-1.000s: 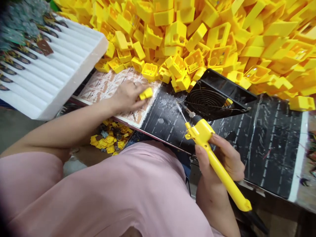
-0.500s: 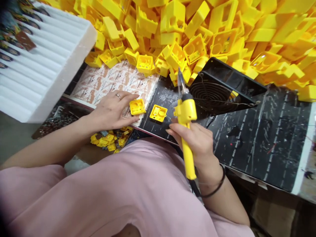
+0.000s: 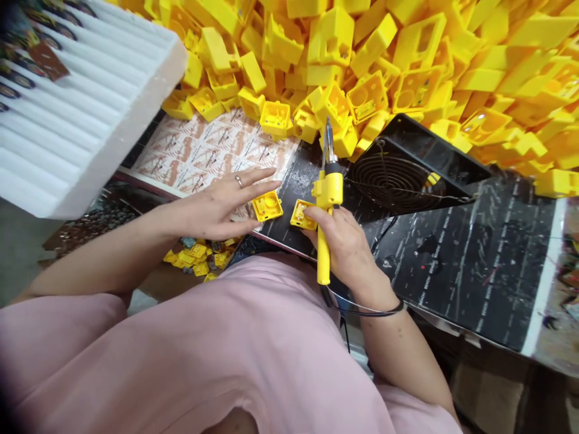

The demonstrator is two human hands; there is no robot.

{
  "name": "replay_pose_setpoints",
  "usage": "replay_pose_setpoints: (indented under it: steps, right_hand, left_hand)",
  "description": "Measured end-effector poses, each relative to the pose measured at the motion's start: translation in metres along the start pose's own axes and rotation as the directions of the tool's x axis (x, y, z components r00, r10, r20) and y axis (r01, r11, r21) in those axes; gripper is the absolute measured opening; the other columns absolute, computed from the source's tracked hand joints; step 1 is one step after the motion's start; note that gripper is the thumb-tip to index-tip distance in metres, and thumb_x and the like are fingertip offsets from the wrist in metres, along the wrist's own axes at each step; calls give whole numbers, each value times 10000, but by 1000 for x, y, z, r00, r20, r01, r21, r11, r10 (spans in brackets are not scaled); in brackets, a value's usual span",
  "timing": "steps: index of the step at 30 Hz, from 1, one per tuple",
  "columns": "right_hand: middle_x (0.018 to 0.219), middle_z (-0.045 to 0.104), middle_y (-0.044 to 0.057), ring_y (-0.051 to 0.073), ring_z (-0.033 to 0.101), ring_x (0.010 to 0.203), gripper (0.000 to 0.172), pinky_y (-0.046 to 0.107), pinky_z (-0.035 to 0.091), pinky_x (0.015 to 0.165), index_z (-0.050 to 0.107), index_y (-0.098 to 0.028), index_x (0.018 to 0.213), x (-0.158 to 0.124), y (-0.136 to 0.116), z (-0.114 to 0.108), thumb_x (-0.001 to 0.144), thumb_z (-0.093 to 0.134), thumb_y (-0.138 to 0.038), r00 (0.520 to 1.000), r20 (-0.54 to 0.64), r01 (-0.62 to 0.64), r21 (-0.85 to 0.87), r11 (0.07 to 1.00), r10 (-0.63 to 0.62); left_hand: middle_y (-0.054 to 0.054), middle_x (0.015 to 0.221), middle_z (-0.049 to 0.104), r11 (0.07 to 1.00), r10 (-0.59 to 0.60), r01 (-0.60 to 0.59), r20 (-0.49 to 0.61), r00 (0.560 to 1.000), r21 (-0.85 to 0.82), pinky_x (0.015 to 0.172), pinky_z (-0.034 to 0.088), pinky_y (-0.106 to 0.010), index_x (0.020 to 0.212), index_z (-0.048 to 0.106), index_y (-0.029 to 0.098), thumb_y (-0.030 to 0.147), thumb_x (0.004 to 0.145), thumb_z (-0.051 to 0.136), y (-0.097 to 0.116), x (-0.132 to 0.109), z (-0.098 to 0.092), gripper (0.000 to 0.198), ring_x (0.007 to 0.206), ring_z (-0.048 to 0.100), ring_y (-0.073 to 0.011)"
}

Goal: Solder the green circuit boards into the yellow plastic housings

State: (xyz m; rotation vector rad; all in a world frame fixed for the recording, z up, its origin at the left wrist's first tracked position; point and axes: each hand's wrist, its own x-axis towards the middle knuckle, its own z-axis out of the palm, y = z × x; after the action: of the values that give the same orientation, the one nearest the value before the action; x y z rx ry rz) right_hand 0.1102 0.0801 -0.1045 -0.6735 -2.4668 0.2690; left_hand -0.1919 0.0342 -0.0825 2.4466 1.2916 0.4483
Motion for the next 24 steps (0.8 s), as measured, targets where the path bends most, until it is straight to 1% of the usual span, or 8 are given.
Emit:
replay_pose_setpoints:
  steps: [2, 5, 8, 11, 16, 19, 21, 24]
  right_hand:
    - [1063, 740, 57, 225, 744, 944, 409, 357, 617, 858, 559, -255, 1369, -3, 3, 1, 991, 715, -259, 1000, -14, -3, -24, 1000, 2]
    - [1066, 744, 63, 230, 755, 940, 460, 354, 626, 839, 538, -252, 1419, -6, 7, 4, 992, 709, -246, 999, -32, 22, -33, 999, -23]
    - [1098, 752, 77, 232, 753, 939, 509, 367, 624, 884, 515, -244, 1461, -8, 9, 4, 990, 708, -243, 997, -32, 71, -40, 997, -72]
    - [1169, 753, 112, 264, 752, 1005, 572, 407, 606, 932, 474, -224, 1504, -7, 10, 3, 988, 714, -285, 992, -38, 117, -74, 990, -120]
    - [1034, 765, 90, 261, 749, 921, 478, 429, 576, 943, 499, -192, 1464, 10, 5, 15, 1019, 653, -267, 975, -76, 200, -109, 974, -209]
    - [935, 749, 66, 245, 738, 861, 337, 435, 580, 929, 561, -178, 1367, 22, 4, 26, 1061, 587, -317, 956, -69, 277, -112, 954, -285]
    - [914, 742, 62, 229, 721, 814, 298, 399, 592, 851, 585, -176, 1327, 24, 5, 30, 1073, 563, -330, 947, -59, 308, -99, 946, -315]
    - [918, 732, 70, 211, 697, 771, 276, 339, 576, 739, 614, -172, 1293, 17, 12, 29, 1071, 569, -331, 953, -42, 295, -114, 949, -301]
  left_hand:
    - [-245, 1549, 550, 995, -91, 94, -83, 992, 33, 1178, 477, -544, 1596, 437, 117, 424, 967, 666, 7, -1, 13, 736, 1432, 549, -394]
    - [-190, 1367, 690, 992, -126, 126, -104, 987, 0, 1101, 531, -457, 1563, 445, 107, 327, 998, 618, 16, 3, 27, 631, 1235, 667, -311]
    - [-158, 1402, 695, 996, -39, 31, -88, 995, -84, 1118, 520, -407, 1575, 418, 151, 220, 1029, 531, 17, 11, 33, 562, 1238, 678, -251]
    - [-212, 1486, 636, 995, 14, -29, -152, 988, -98, 1146, 513, -455, 1531, 471, 126, 318, 1046, 544, 15, 14, 35, 527, 1339, 641, -288]
    - [-198, 1377, 702, 997, 36, -18, -249, 968, 74, 1061, 564, -418, 1401, 615, 102, 350, 1060, 529, 18, 2, 26, 430, 1223, 703, -272]
    - [-115, 1210, 780, 959, 37, 13, -170, 985, 282, 920, 591, -396, 1240, 716, 153, 270, 1058, 507, 7, -13, -1, 301, 1029, 740, -245]
    - [-77, 1058, 796, 907, -90, 148, -161, 983, 395, 798, 583, -366, 1177, 743, 186, 238, 1034, 504, -16, -26, -35, 283, 916, 726, -226]
    - [-57, 870, 729, 727, -342, 502, -386, 857, 470, 641, 514, -312, 1120, 768, 227, 264, 967, 564, -79, -50, -103, 258, 803, 668, -206]
